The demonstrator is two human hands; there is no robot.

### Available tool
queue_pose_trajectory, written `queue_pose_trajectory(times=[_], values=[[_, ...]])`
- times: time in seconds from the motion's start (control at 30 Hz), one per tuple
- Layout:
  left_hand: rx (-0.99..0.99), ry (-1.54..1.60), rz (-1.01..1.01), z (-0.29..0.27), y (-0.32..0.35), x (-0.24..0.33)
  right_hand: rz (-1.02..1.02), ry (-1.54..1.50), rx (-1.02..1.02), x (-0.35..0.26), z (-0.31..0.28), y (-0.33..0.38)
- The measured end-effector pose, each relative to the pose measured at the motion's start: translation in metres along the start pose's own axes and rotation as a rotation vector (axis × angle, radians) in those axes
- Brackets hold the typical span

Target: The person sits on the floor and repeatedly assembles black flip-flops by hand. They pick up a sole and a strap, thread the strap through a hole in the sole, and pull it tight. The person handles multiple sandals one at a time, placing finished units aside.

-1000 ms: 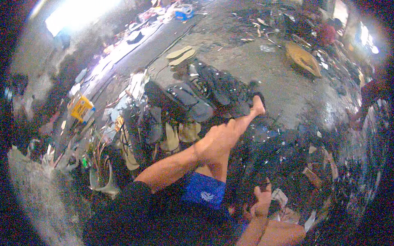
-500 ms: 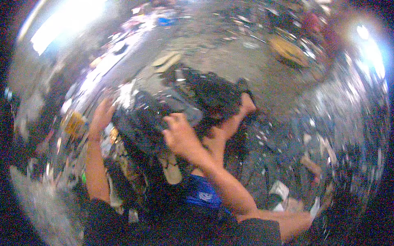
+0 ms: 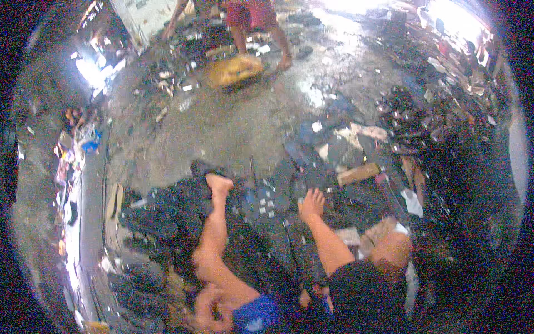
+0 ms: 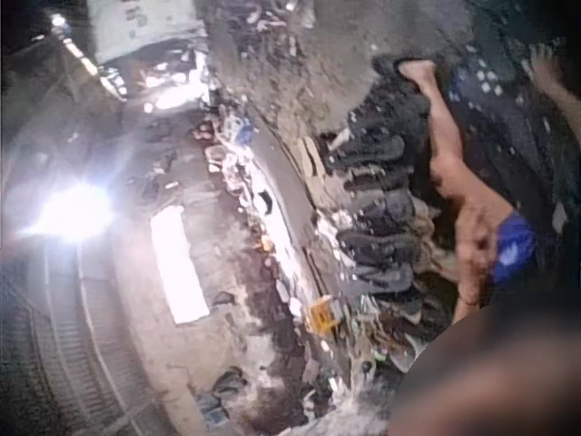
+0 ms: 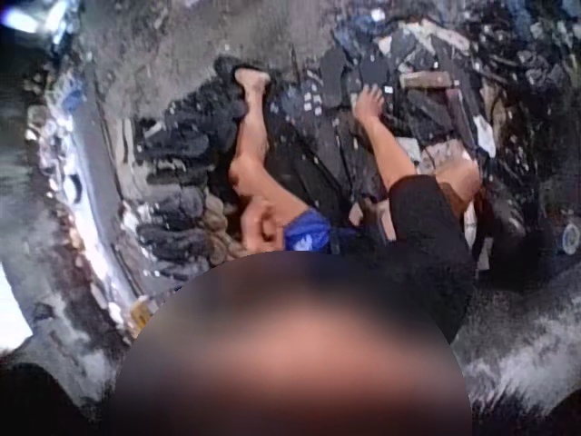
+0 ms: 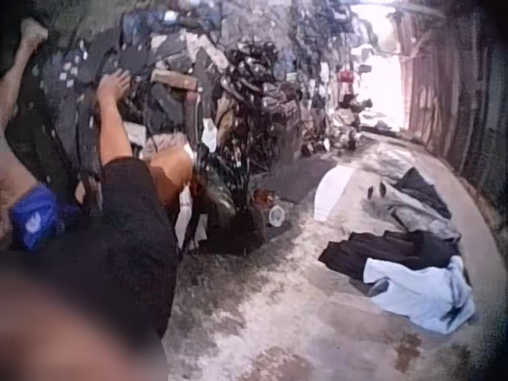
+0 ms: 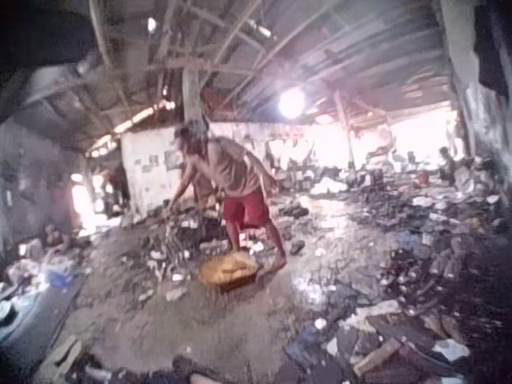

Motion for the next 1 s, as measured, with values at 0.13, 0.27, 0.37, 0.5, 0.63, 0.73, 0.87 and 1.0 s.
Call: queue_pose_trajectory(times=[0.13,0.27,0.37,0.5,0.63,0.73,0.87,1.0], values=[[-0.106,0.197,0.080,0.093,-0.047,0.007,-0.013,-0.336,-0.001,-0.045,0.045,-0.004],[-0.235,0.232,-0.020,0.138,-0.055,-0.025,0.042,-0.234,-0.254,-0.076,0.079,-0.024],[-0.165,0.044,-0.087,0.138,-0.070,-0.071,0.142,-0.996,-0.247,-0.061,0.062,-0.014],[0.148,0.702,-0.622,0.110,-0.091,-0.133,-0.119,-1.654,-1.046,-0.095,0.017,0.120],[0.245,0.365,-0.504,0.047,-0.078,-0.110,-0.492,-1.286,-1.372,-0.106,-0.028,0.204],[0.016,0.133,-0.657,0.023,0.001,-0.090,-0.151,-0.281,-0.447,-0.023,-0.025,0.129],[-0.166,-0.386,-0.683,0.021,0.088,-0.071,0.011,0.112,-0.606,0.059,0.021,0.110],[-0.059,-0.611,-0.331,0.018,0.085,-0.039,0.081,-0.009,-0.570,0.078,0.032,0.118]])
Point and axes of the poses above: each hand's wrist, its own y-axis away from the middle knuckle, its own z-axis out of the palm, x = y × z, the point moved 7 cm from there along -y, towards the middle knuckle, and after that the axes turned 1 degree about z, right-handed, at the moved point
